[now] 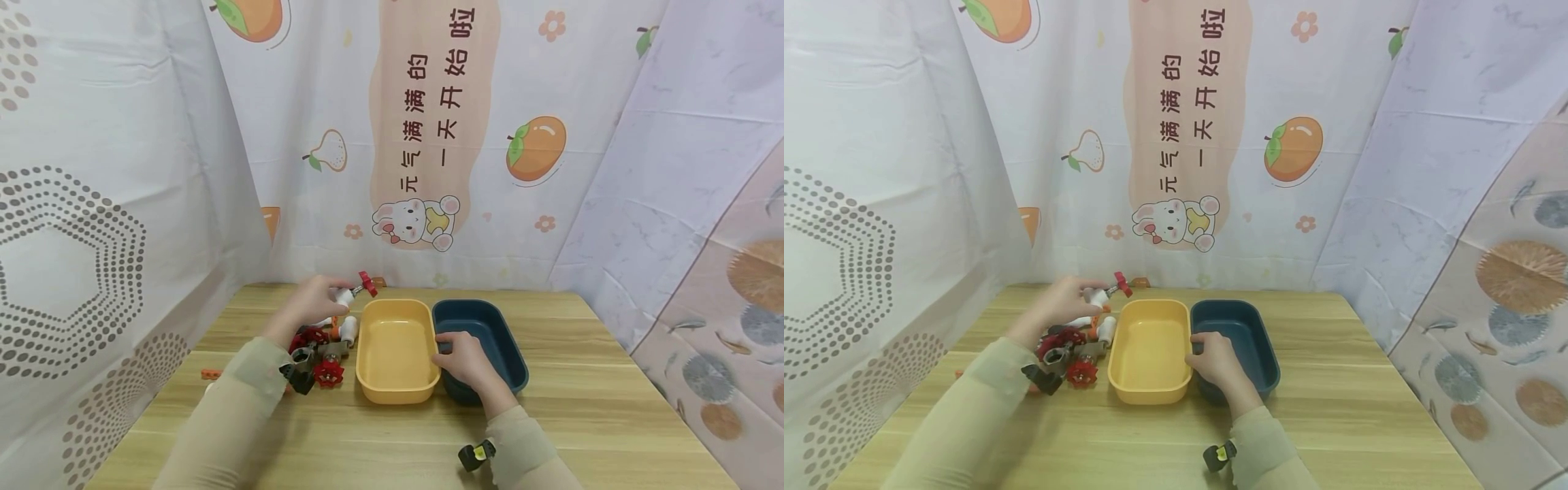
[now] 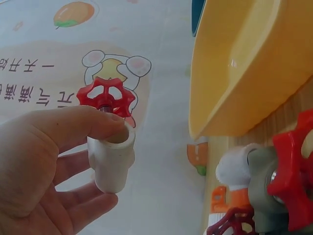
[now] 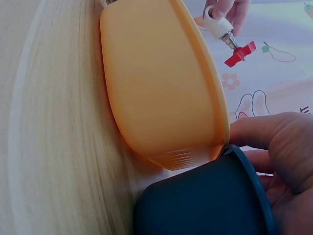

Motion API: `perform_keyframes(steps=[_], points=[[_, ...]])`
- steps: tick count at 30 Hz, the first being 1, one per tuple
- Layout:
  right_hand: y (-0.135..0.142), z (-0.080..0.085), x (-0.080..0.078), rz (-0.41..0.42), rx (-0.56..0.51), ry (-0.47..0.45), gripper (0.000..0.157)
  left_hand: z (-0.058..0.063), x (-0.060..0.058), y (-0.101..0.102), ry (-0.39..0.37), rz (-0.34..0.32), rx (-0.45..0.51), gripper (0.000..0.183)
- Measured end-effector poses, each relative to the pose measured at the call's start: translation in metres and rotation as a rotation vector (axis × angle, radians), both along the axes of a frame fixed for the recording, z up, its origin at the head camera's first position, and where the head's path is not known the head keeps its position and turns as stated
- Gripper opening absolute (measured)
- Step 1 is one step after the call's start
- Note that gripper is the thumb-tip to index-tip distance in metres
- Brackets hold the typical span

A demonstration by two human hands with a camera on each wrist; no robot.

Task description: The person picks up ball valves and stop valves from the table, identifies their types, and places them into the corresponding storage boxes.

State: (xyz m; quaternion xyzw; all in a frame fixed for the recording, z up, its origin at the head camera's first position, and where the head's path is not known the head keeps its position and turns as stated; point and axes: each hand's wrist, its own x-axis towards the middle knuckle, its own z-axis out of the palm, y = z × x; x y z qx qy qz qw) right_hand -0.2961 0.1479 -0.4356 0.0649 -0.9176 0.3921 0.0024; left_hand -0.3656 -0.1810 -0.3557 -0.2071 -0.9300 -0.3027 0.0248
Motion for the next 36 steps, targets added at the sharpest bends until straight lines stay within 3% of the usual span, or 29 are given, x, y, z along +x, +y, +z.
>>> perform_keyframes(steps=[22, 30, 36], points=[[0.003, 0.002, 0.000, -0.010, -0.004, 0.001, 0.045, -0.005, -0.014, 0.047, -0.076, -0.056, -0.032, 0.047], [0.003, 0.002, -0.001, -0.008, -0.002, -0.005, 0.044, -0.014, -0.019, 0.063, -0.118, -0.078, -0.012, 0.048], [0.002, 0.000, -0.001, 0.007, -0.001, -0.004, 0.044, -0.022, -0.024, 0.069, -0.106, -0.086, -0.062, 0.045]])
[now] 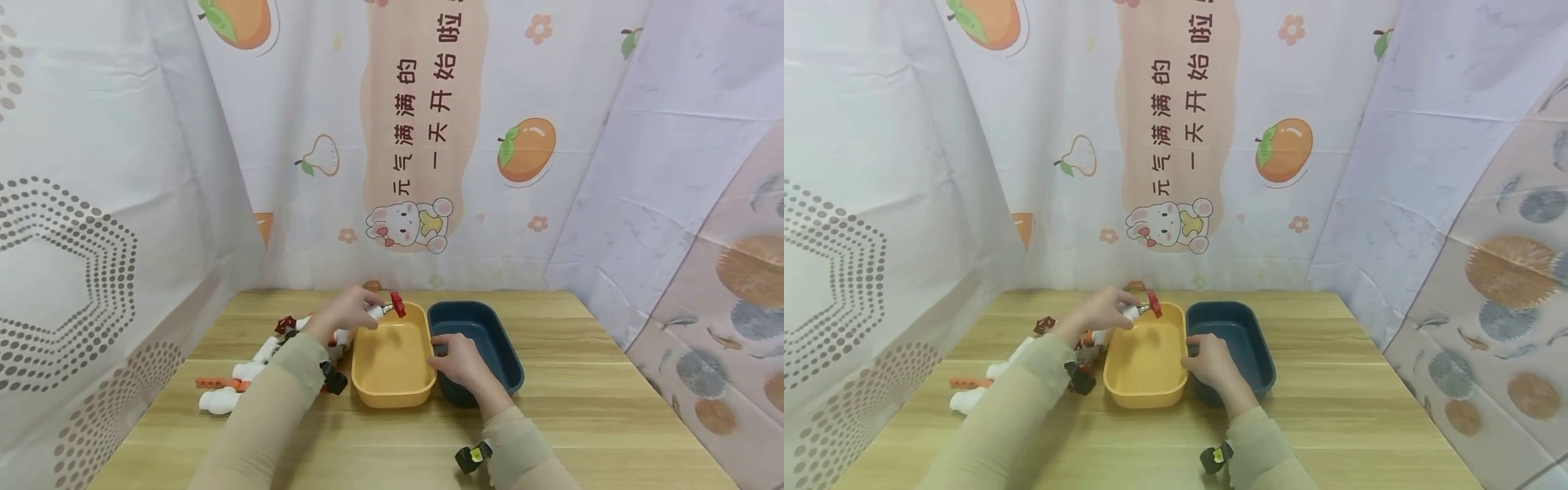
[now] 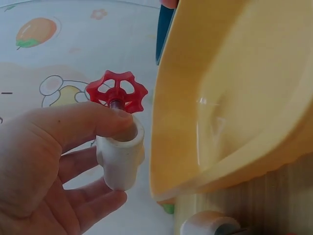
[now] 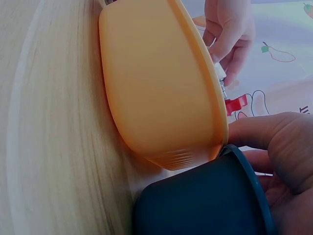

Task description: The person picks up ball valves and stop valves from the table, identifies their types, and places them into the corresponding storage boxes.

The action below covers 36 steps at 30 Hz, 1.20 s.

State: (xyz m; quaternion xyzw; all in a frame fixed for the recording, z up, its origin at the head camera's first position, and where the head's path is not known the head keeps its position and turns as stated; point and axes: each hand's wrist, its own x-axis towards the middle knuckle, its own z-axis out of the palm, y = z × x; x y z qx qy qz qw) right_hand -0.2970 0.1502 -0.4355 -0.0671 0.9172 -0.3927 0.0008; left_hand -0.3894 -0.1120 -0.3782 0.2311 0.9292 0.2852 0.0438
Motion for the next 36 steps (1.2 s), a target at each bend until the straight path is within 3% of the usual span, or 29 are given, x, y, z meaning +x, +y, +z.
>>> perform_keyframes(steps=[6, 14, 23, 29, 36], points=[[-0.001, 0.001, 0.000, 0.002, -0.002, 0.000, 0.044, -0.004, -0.002, 0.003, -0.026, 0.018, -0.032, 0.046], [-0.001, 0.001, 0.000, -0.005, 0.003, 0.004, 0.044, -0.007, -0.001, 0.008, -0.012, -0.006, -0.097, 0.047], [-0.001, -0.002, 0.000, 0.000, 0.005, 0.002, 0.044, -0.019, -0.004, 0.014, -0.002, -0.018, -0.152, 0.035], [-0.003, -0.001, 0.000, -0.002, 0.004, -0.001, 0.044, -0.022, -0.007, 0.015, -0.006, 0.006, -0.121, 0.032], [-0.002, 0.000, 0.000, -0.004, 0.006, 0.009, 0.044, -0.018, -0.008, 0.013, -0.009, 0.002, -0.085, 0.037]])
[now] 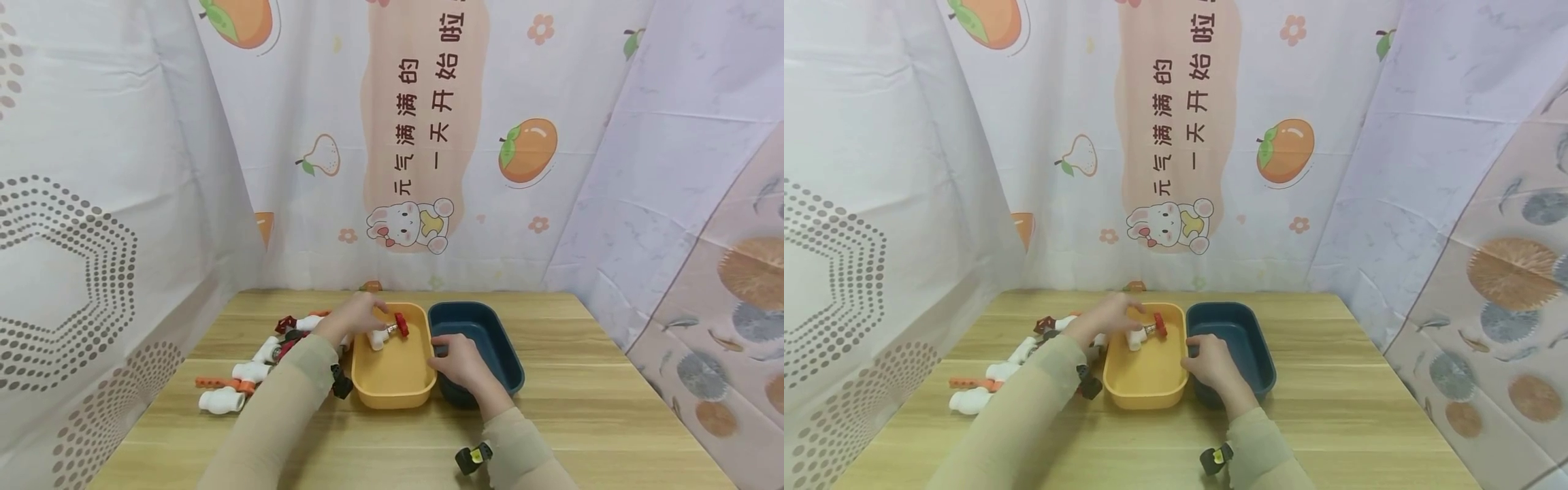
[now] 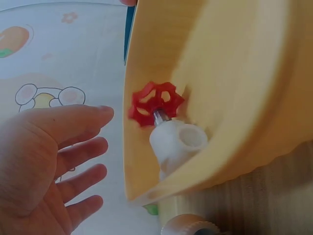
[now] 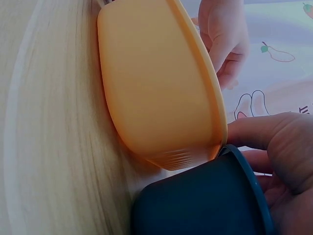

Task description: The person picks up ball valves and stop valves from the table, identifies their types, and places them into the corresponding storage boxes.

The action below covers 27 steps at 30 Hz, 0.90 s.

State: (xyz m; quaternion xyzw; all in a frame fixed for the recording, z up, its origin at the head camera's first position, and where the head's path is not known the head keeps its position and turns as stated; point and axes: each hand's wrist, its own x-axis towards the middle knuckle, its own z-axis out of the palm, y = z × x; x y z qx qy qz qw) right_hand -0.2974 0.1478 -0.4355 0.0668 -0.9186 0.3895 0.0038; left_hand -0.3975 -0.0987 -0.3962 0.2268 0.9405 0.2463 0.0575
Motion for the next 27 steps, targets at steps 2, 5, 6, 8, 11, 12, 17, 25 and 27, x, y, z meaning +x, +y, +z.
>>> perform_keyframes(steps=[2, 5, 6, 8, 11, 12, 17, 25, 27], points=[[0.000, 0.000, 0.000, 0.002, -0.002, -0.001, 0.044, 0.002, 0.001, 0.000, 0.003, 0.006, -0.004, 0.037], [0.000, 0.001, 0.000, 0.008, -0.004, -0.003, 0.044, 0.003, 0.001, 0.000, 0.013, 0.014, -0.015, 0.037], [0.000, 0.001, 0.000, 0.011, -0.003, -0.001, 0.044, 0.004, 0.001, -0.001, 0.019, 0.016, -0.020, 0.037], [0.000, 0.002, 0.000, 0.004, -0.007, -0.007, 0.044, 0.005, 0.001, -0.001, 0.029, 0.021, -0.024, 0.037], [0.000, 0.002, 0.000, -0.003, -0.005, -0.013, 0.044, 0.007, 0.002, -0.003, 0.031, 0.023, -0.024, 0.038], [0.000, 0.002, 0.000, -0.002, -0.004, -0.012, 0.044, 0.008, 0.003, -0.004, 0.032, 0.024, -0.021, 0.038], [0.000, 0.001, 0.000, 0.000, 0.000, -0.006, 0.044, 0.014, 0.008, -0.008, 0.032, 0.019, -0.008, 0.042], [0.001, 0.001, 0.001, 0.005, -0.001, 0.003, 0.043, 0.021, 0.013, -0.014, 0.086, -0.025, 0.001, 0.041], [0.001, 0.001, 0.001, 0.003, -0.002, 0.001, 0.043, 0.022, 0.015, -0.016, 0.103, -0.041, -0.001, 0.041]])
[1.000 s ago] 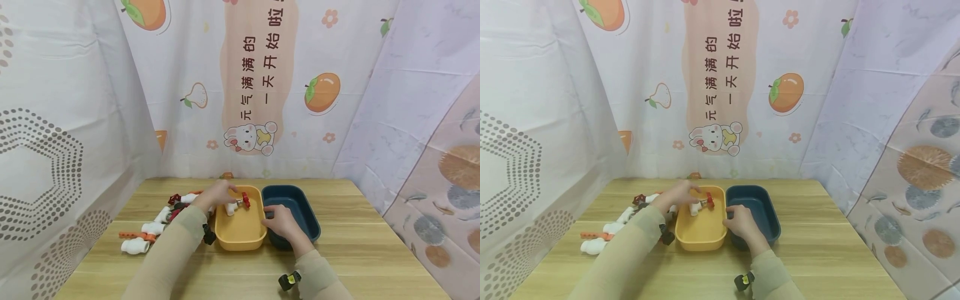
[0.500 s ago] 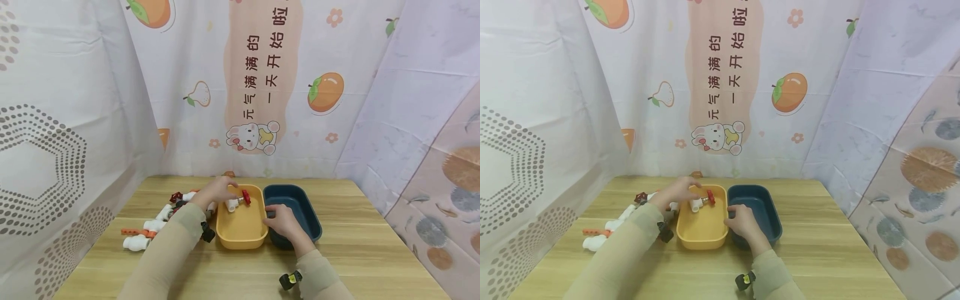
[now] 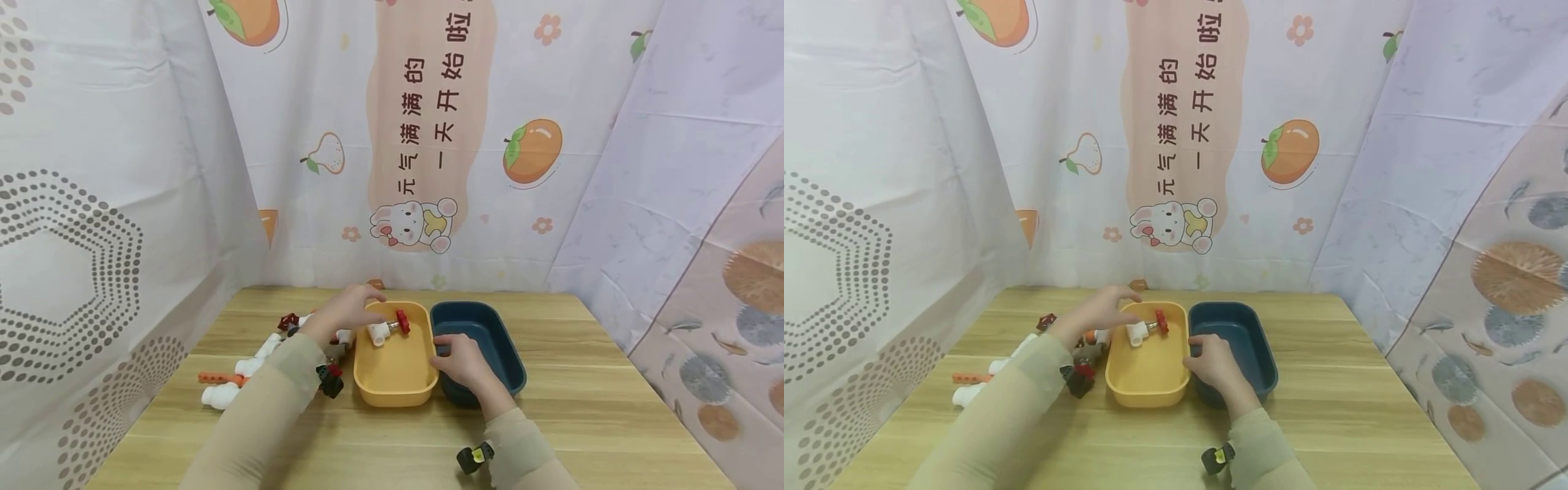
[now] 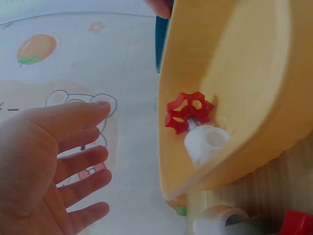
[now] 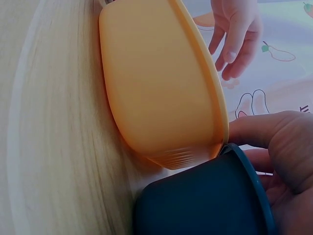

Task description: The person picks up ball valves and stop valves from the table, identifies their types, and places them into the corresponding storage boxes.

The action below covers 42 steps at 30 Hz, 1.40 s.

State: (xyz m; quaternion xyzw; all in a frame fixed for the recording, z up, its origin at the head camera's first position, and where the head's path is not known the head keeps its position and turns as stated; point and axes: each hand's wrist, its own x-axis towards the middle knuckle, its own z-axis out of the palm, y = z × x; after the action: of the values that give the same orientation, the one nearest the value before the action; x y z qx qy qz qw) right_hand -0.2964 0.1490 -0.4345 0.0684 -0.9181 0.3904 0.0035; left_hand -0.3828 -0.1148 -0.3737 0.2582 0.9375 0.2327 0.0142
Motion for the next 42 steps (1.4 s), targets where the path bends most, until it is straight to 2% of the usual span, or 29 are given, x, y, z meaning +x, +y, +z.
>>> perform_keyframes(steps=[5, 10, 24, 42], points=[[0.000, 0.000, -0.001, -0.002, 0.008, 0.005, 0.043, 0.009, 0.007, -0.004, 0.017, -0.021, 0.008, 0.044], [0.000, -0.001, -0.001, -0.005, 0.009, 0.003, 0.043, 0.015, 0.013, -0.008, 0.025, -0.013, 0.019, 0.046], [0.000, 0.000, 0.001, -0.009, 0.001, -0.011, 0.044, 0.019, 0.018, -0.033, 0.023, 0.022, 0.061, 0.048], [0.001, 0.001, 0.002, -0.006, 0.004, -0.006, 0.044, 0.026, 0.029, -0.064, 0.052, 0.016, 0.096, 0.054]])
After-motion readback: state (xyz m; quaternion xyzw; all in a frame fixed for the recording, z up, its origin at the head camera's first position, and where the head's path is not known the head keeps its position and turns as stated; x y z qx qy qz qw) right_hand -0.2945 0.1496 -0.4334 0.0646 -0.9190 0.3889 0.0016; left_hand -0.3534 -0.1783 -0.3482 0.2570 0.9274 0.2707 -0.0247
